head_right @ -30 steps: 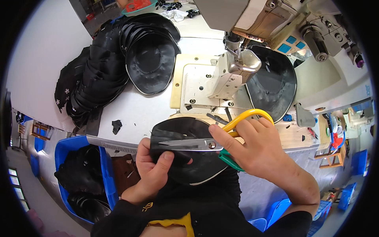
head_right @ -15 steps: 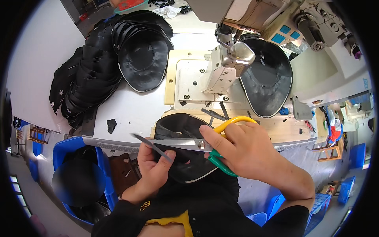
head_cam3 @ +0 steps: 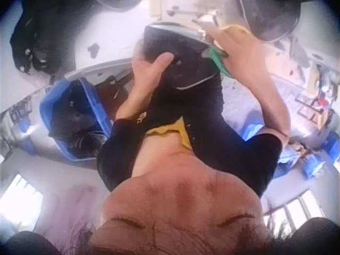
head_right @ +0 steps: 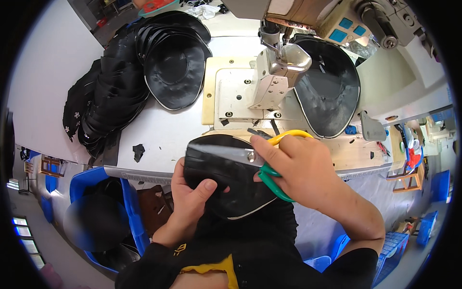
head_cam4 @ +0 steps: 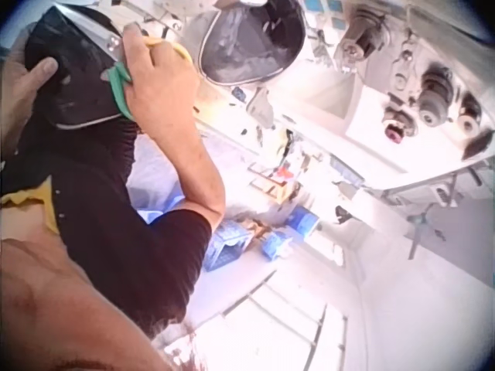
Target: The person uses green-handled scissors to trim excess black fabric from the edges of a shoe upper. They repeatedly pick up the item, cut along the seams, and place it back on the table or into a pile. The task involves precise cutting to shape the material.
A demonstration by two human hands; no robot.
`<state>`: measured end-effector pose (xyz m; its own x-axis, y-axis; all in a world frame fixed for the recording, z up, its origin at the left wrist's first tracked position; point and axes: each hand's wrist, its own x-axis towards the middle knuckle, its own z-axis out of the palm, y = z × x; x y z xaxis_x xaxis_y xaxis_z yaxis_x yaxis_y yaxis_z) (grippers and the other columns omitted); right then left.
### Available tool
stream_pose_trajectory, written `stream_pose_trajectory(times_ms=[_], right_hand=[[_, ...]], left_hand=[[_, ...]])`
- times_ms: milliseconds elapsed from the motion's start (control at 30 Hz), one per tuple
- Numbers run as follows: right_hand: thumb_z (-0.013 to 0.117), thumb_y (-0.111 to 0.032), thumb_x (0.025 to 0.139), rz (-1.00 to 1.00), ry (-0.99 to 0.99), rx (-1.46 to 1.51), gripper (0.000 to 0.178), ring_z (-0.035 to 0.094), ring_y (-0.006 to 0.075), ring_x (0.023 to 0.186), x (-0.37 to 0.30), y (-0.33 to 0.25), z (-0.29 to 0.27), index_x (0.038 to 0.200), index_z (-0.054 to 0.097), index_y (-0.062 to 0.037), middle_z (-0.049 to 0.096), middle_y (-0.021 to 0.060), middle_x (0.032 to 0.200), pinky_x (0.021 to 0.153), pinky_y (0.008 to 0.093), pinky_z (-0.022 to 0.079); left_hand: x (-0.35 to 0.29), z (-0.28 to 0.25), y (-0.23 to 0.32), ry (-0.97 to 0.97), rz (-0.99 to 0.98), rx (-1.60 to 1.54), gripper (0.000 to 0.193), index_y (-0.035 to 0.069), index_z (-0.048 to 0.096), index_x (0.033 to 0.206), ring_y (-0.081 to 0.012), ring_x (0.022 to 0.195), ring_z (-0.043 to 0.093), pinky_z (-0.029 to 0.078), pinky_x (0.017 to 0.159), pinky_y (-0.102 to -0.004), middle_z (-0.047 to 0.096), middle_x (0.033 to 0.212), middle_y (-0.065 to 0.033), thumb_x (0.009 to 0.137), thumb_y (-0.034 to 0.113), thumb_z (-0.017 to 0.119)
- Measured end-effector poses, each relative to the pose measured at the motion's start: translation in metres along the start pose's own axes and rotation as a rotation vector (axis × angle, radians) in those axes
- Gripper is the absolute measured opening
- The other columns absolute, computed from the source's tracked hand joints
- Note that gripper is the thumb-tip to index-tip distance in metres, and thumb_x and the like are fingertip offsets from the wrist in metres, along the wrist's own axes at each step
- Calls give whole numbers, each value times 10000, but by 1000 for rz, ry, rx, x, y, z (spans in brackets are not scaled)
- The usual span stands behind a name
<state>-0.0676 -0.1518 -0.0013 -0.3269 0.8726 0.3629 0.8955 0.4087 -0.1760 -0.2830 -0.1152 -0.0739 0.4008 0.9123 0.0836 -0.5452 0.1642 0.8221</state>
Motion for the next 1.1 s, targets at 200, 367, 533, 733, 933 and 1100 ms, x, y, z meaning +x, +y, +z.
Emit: stream_pose_trajectory(times_ms=[200, 367, 533, 733, 933, 1100], right_hand=[[808, -416, 610, 233, -210, 323, 702, 566, 270, 705, -13, 12, 3, 1198, 571, -112, 559, 68, 775, 639, 369, 444], [791, -434, 635, 122, -238, 249, 698, 536, 217, 787, -10, 4, 11, 1218, 559, -130, 554, 44, 846, 699, 360, 361], [772, -390, 669, 21, -123, 75, 648, 529, 228, 775, -6, -7, 11, 1218, 557, -121, 515, 42, 789, 696, 368, 372], [750, -390, 692, 24, -151, 57, 617, 531, 232, 743, -13, -2, 12, 1213, 553, -124, 503, 43, 775, 677, 378, 395], [748, -398, 688, -43, -163, 126, 622, 534, 234, 733, 1, -4, 3, 1214, 550, -131, 526, 46, 807, 673, 382, 408], [742, -397, 695, -45, -223, 91, 608, 555, 240, 707, 0, -1, -2, 1206, 553, -128, 532, 47, 781, 640, 378, 426]], left_hand=[[7, -25, 2, 44, -69, -135, 344, -14, 458, 1134, -233, 695, 653, 571, 591, -342, 629, 964, -179, 847, 33, 642], [7, -21, 2, 61, -42, -151, 338, 4, 441, 1106, -237, 694, 652, 570, 594, -346, 625, 981, -181, 843, 35, 651], [5, -15, 0, 81, -9, -167, 332, 18, 430, 1084, -242, 730, 651, 572, 604, -349, 621, 973, -158, 843, 39, 657], [4, -17, -4, 63, 9, -95, 302, 26, 432, 1060, -217, 788, 646, 583, 645, -344, 613, 979, -145, 847, 19, 646], [-4, -15, -12, -75, 76, 119, 321, 42, 413, 1094, -240, 890, 647, 597, 652, -360, 605, 1050, -176, 855, 0, 623], [-7, -19, -12, -115, 87, 283, 311, 33, 417, 1093, -216, 918, 637, 597, 678, -361, 605, 1047, -167, 855, -38, 604]])
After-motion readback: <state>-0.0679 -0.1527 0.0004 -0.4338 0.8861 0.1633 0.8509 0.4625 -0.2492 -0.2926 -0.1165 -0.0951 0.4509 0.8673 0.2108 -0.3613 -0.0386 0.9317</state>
